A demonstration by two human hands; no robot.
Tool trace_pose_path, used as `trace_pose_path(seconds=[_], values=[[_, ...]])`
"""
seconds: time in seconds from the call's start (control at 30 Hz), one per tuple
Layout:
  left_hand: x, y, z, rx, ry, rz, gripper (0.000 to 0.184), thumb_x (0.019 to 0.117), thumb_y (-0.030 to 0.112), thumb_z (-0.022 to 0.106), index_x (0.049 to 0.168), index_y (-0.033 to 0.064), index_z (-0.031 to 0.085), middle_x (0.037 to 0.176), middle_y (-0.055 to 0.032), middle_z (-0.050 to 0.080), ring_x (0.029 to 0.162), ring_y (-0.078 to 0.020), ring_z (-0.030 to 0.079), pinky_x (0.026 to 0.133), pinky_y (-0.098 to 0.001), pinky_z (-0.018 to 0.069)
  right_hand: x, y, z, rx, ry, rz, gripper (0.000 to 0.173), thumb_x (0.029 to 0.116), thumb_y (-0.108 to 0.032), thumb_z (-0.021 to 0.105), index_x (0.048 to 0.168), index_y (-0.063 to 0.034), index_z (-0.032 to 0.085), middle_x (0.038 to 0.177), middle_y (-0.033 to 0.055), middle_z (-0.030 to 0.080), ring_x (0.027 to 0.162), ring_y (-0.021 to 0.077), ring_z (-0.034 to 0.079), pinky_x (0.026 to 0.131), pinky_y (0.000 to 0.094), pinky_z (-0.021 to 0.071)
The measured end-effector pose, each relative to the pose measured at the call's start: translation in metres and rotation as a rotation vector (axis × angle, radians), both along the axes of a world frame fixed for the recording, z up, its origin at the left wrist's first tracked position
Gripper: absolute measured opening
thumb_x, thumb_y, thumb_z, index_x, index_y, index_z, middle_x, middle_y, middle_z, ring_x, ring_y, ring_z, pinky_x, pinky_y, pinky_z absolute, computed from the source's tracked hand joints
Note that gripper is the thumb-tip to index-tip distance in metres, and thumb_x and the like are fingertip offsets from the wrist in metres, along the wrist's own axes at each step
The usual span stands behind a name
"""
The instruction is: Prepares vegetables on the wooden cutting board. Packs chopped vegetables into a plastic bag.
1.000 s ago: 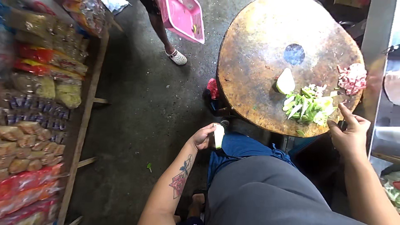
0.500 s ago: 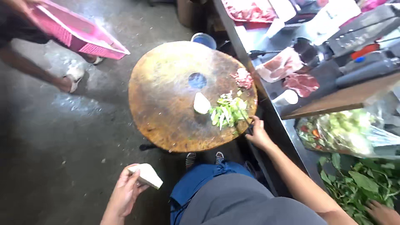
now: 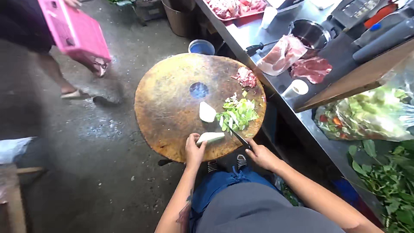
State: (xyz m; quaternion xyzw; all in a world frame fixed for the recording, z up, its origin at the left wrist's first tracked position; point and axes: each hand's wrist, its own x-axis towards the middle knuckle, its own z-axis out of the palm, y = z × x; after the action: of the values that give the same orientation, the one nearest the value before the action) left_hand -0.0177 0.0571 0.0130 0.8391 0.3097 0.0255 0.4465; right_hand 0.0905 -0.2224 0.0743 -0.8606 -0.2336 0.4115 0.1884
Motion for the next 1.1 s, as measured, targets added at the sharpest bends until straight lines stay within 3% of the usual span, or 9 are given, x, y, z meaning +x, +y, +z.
trace_pose_path(seconds=[0.07, 0.17, 0.33, 0.47, 0.57, 0.7, 0.9, 1.1], values=[[-0.001, 0.005, -0.002, 0.001, 0.0, -0.032, 0.04, 0.0936, 0.023, 0.075, 0.126, 0.0025, 0.063, 0.114, -0.0156, 0.068, 0.095, -0.025, 0.067, 0.087, -0.0423, 0.055, -0.011, 0.009, -0.004, -0.137, -0.027, 0.095, 0.047, 0.1095, -0.036, 0.042, 0.152, -0.0157, 0.038, 0.106, 0.0204, 0.07, 0.1, 0.0403, 0.07, 0.089, 0.0593, 0.0537], [0.001, 0.007, -0.003, -0.042, -0.02, -0.054, 0.031, 0.0954, 0.021, 0.073, 0.122, 0.0065, 0.068, 0.118, -0.0149, 0.066, 0.097, -0.0215, 0.068, 0.087, -0.0369, 0.0578, -0.018, 0.037, 0.0, -0.204, -0.073, 0.145, 0.042, 0.11, -0.035, 0.04, 0.145, -0.0124, 0.043, 0.11, 0.02, 0.069, 0.105, 0.0403, 0.069, 0.089, 0.0584, 0.0544], [0.006, 0.008, -0.002, -0.015, 0.045, -0.085, 0.027, 0.0965, 0.024, 0.071, 0.119, 0.0105, 0.07, 0.119, -0.0134, 0.066, 0.103, -0.0243, 0.066, 0.092, -0.0434, 0.0553, -0.01, 0.084, 0.015, -0.319, -0.135, 0.174, 0.036, 0.1092, -0.028, 0.038, 0.143, -0.0161, 0.042, 0.109, 0.0203, 0.069, 0.102, 0.0426, 0.07, 0.082, 0.0613, 0.0556], [0.011, 0.007, 0.003, -0.013, 0.132, -0.089, 0.027, 0.0952, 0.024, 0.071, 0.12, 0.0132, 0.069, 0.118, -0.0113, 0.066, 0.106, -0.0254, 0.065, 0.093, -0.0463, 0.0535, -0.014, 0.056, -0.008, -0.383, -0.099, 0.158, 0.045, 0.1079, -0.022, 0.04, 0.153, -0.02, 0.037, 0.111, 0.0218, 0.069, 0.105, 0.0429, 0.069, 0.085, 0.0617, 0.055], [0.013, 0.009, 0.003, -0.029, 0.135, -0.093, 0.026, 0.095, 0.024, 0.071, 0.119, 0.0141, 0.069, 0.119, -0.0113, 0.066, 0.107, -0.0267, 0.065, 0.093, -0.0489, 0.0534, -0.017, 0.044, -0.006, -0.396, -0.082, 0.155, 0.042, 0.1096, -0.026, 0.039, 0.151, -0.0174, 0.037, 0.112, 0.0214, 0.068, 0.105, 0.0421, 0.069, 0.085, 0.0602, 0.0553], [0.011, 0.008, 0.004, -0.043, 0.133, -0.099, 0.025, 0.0945, 0.021, 0.073, 0.119, 0.014, 0.069, 0.119, -0.0124, 0.065, 0.109, -0.0303, 0.064, 0.091, -0.0549, 0.0528, -0.027, 0.065, 0.012, -0.334, -0.101, 0.162, 0.039, 0.1111, -0.032, 0.036, 0.144, -0.0124, 0.042, 0.11, 0.0196, 0.068, 0.105, 0.0396, 0.069, 0.086, 0.0573, 0.0555], [0.009, 0.007, 0.002, -0.03, 0.096, -0.089, 0.024, 0.0938, 0.021, 0.074, 0.116, 0.0143, 0.069, 0.116, -0.0124, 0.064, 0.104, -0.0301, 0.065, 0.086, -0.055, 0.054, -0.035, 0.075, -0.012, -0.358, -0.061, 0.145, 0.04, 0.1107, -0.028, 0.035, 0.148, -0.0135, 0.038, 0.108, 0.0205, 0.069, 0.106, 0.0401, 0.069, 0.087, 0.0584, 0.0556], [0.009, 0.011, -0.002, -0.059, 0.082, -0.065, 0.025, 0.0935, 0.021, 0.076, 0.117, 0.0162, 0.069, 0.119, -0.0114, 0.063, 0.106, -0.0282, 0.064, 0.089, -0.0531, 0.0538, -0.032, 0.074, -0.009, -0.368, -0.043, 0.173, 0.039, 0.1106, -0.029, 0.036, 0.145, -0.0111, 0.037, 0.107, 0.0201, 0.069, 0.106, 0.0394, 0.07, 0.087, 0.0575, 0.0554]])
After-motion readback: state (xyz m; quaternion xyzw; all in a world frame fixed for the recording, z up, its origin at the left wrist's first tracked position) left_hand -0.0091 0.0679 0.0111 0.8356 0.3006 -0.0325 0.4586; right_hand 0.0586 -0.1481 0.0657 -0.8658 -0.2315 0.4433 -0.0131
